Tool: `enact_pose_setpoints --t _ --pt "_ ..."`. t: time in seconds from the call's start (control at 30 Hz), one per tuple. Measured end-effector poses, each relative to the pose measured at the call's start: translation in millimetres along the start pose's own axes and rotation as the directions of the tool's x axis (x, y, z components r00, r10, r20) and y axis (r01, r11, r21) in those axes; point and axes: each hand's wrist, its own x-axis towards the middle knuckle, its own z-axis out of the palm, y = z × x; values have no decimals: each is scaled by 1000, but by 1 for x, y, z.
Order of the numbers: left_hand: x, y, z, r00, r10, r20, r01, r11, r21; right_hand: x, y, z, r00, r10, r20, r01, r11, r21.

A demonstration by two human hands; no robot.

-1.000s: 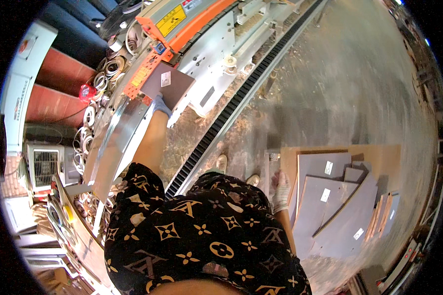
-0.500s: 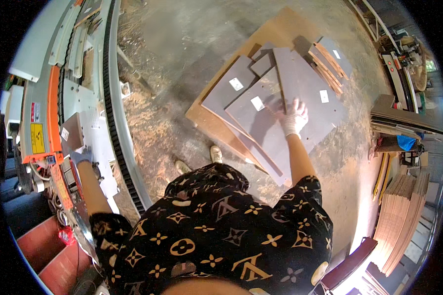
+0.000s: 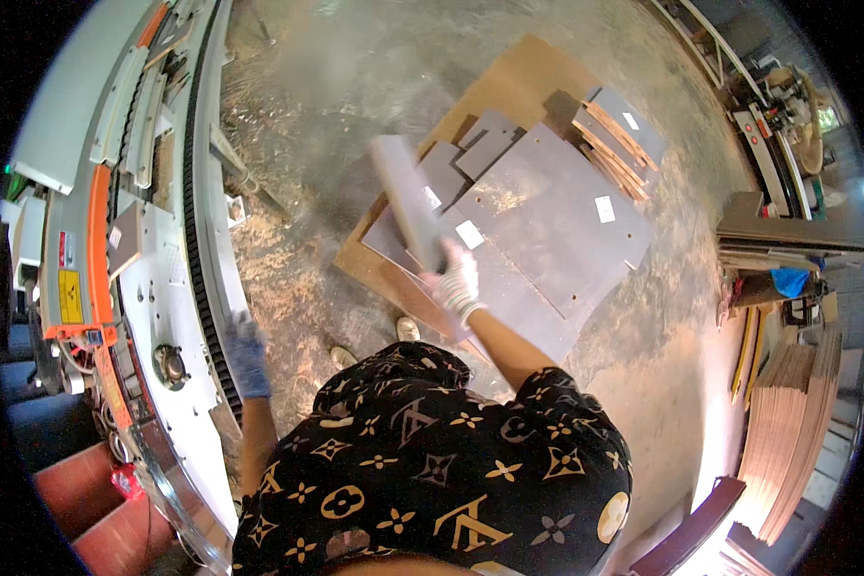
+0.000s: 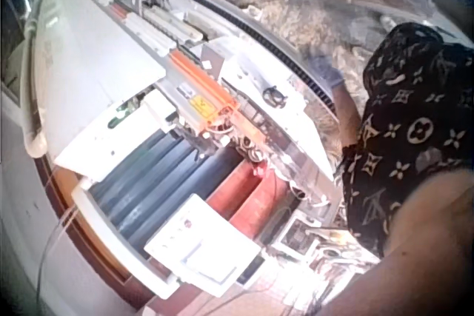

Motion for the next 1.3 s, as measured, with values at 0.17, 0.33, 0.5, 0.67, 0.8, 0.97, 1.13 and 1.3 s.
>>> enact_pose_setpoints --t 0.17,0.33,0.5,0.67,0.8,0.97,1.13,1.3 --pt "-39 -35 73 978 -73 195 107 979 -173 -62 -148 56 743 -422 520 485 875 17" --pt "-14 21 35 837 -29 -546 -264 853 -450 -79 -229 96 384 -635 670 818 571 73" --pt "14 43 -77 832 -105 -545 -283 764 -580 -84 -219 127 253 -587 769 883 465 64" --pt "82 66 -154 784 -190 -591 -252 773 -583 -88 -214 144 332 -741 584 867 483 119" --pt "125 69 -163 681 -262 -684 -219 818 -532 -82 -184 148 479 -617 625 771 635 37" --pt "157 48 -184 711 -243 -660 -166 854 -493 -65 -160 135 582 -461 670 649 760 -40" --pt "163 54 -194 758 -205 -620 -84 911 -404 -60 -145 129 651 -385 654 571 816 -88" --pt "168 87 -173 708 -299 -640 4 907 -420 -66 -156 124 678 -482 555 607 793 -53"
